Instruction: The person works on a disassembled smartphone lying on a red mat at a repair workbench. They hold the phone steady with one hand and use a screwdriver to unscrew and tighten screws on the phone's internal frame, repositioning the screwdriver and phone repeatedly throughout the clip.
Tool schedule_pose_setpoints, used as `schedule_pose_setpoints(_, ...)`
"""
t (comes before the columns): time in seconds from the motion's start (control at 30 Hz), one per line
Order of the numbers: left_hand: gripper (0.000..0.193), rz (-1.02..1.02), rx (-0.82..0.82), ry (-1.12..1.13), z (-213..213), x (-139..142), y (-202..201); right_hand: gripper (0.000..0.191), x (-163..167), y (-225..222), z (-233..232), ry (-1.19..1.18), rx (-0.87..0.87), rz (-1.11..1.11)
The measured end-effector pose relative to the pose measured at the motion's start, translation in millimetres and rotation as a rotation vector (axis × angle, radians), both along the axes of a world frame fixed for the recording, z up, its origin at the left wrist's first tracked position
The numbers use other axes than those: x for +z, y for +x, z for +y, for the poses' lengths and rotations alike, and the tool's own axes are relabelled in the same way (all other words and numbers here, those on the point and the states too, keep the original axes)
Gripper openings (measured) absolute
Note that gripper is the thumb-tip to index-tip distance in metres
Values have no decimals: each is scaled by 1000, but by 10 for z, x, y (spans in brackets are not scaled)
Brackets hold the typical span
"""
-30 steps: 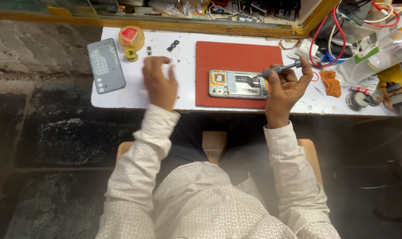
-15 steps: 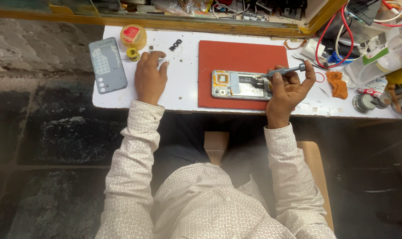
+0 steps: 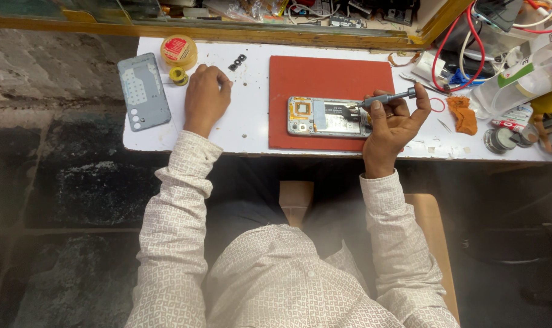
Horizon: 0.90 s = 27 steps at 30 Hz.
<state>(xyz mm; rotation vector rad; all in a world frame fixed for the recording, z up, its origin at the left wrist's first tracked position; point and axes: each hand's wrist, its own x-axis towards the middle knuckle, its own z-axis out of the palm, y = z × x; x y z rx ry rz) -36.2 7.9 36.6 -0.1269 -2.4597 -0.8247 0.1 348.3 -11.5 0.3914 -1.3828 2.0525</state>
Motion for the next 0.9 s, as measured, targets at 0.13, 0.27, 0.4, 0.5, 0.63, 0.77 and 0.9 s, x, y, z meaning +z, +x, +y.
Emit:
schedule_pose_setpoints(0.13,18,184,-14,-60,49,-5,30,74,-5,4,1,5,-17,1)
schedule_pose_setpoints(0.27,15,288,-106,252,24,-15,97,73,-10,1,1,9,-25,22)
schedule_pose_setpoints(0.4,19,198,-212,722,24,-124,172,73,-14,7,9,32,-41,27)
schedule_pose_setpoints(0.5,21,121,-300,984,43,-216,232,72,-19,11,1,28,-41,33)
schedule_pose_setpoints(0.63,23,52,-360,1168,111,-234,237,73,-22,13,-2,20,-35,60)
schedule_pose_setpoints(0.77,23,-4,-466,1330,214,-244,242,73,-30,21,12,6,-34,58)
schedule_pose_setpoints(0.9,25,-60,-531,1430,320,-298,270,73,-53,20,21,14,-33,70)
